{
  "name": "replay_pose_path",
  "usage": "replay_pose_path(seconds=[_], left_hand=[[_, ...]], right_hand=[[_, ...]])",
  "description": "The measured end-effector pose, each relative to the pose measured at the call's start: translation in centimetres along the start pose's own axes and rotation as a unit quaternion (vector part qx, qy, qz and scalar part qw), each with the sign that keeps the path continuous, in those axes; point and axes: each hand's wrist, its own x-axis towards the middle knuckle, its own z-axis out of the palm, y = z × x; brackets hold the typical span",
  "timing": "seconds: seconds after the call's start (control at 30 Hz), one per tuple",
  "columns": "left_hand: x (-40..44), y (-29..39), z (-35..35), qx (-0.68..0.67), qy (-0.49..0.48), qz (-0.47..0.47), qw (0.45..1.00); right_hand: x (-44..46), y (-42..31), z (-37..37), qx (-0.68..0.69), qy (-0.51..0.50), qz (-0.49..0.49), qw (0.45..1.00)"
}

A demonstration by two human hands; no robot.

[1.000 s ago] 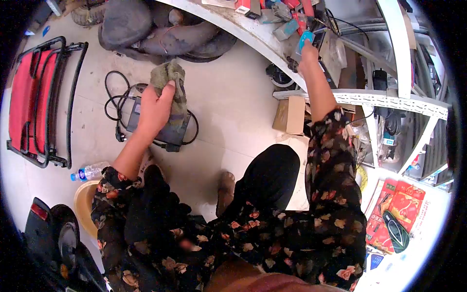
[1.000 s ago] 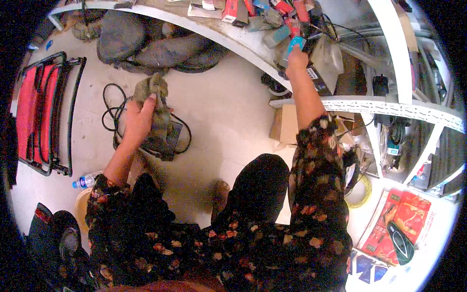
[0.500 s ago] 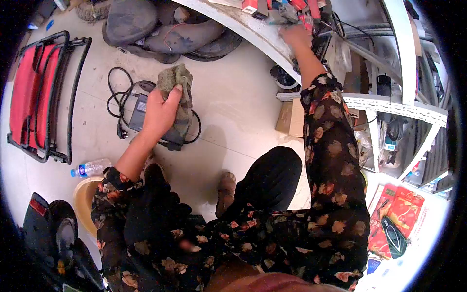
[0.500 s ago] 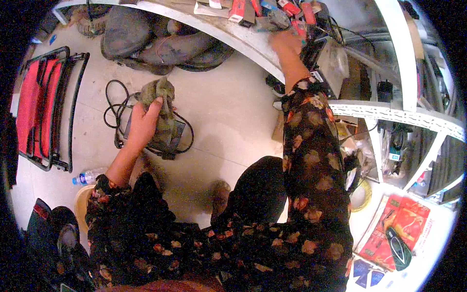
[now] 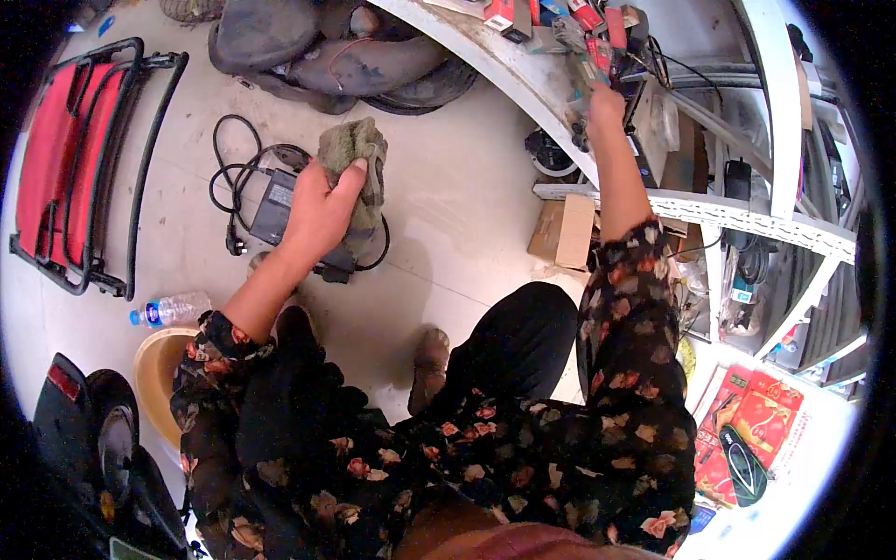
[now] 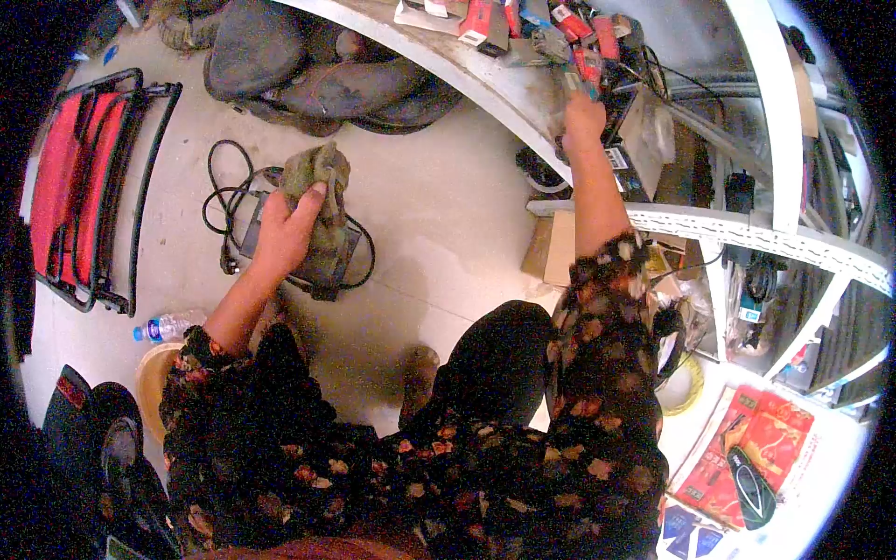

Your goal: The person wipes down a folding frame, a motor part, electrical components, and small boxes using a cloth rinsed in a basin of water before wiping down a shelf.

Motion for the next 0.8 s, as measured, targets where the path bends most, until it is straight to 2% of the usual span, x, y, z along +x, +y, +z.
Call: replay_pose_path(seconds=[0.03,0.13,0.2,0.27,0.37,0.47,0.53,0.57,0.6,0.63,0.67,0.7,0.8], left_hand=[[0.1,-0.1,-0.1,0.003,-0.002,-0.009,1.0],[0.0,0.4,0.1,0.0,0.01,0.011,1.0],[-0.6,1.0,0.4,-0.006,0.01,0.042,0.999],[-0.9,1.8,1.3,-0.013,-0.007,0.082,0.997],[-2.1,3.3,2.9,0.065,-0.004,0.194,0.979],[-2.9,4.2,4.2,0.166,0.008,0.315,0.935],[-2.8,4.7,4.1,0.263,-0.034,0.414,0.871],[-2.3,3.9,4.2,0.324,-0.025,0.396,0.859],[-1.6,3.5,4.0,0.333,-0.003,0.356,0.873],[-0.8,3.2,3.8,0.341,0.019,0.315,0.886],[-0.1,2.9,3.6,0.347,0.04,0.274,0.896],[0.5,3.1,3.4,0.332,0.09,0.258,0.903],[3.2,3.0,2.2,0.348,0.108,0.219,0.905]], right_hand=[[-0.9,0.3,-0.5,0.182,-0.042,0.049,0.981],[-8.5,0.2,-1.2,0.445,-0.122,-0.003,0.887],[-14.3,-1.5,-0.8,0.528,-0.18,0.02,0.829],[-18.0,-1.2,-0.3,0.546,-0.29,0.04,0.785],[-23.3,-1.6,1.9,0.58,-0.464,0.042,0.669],[-28.0,-2.4,4.8,0.556,-0.383,0.144,0.723],[-30.1,-2.4,5.8,0.498,-0.359,0.137,0.777],[-30.3,-2.0,6.6,0.468,-0.357,0.123,0.799],[-30.6,-1.8,7.2,0.437,-0.354,0.109,0.82],[-31.1,-2.7,7.4,0.447,-0.346,0.141,0.813],[-31.2,-2.9,7.4,0.439,-0.364,0.131,0.811],[-31.3,-2.9,7.4,0.432,-0.381,0.122,0.809],[-31.2,-2.6,7.7,0.443,-0.411,0.132,0.786]])
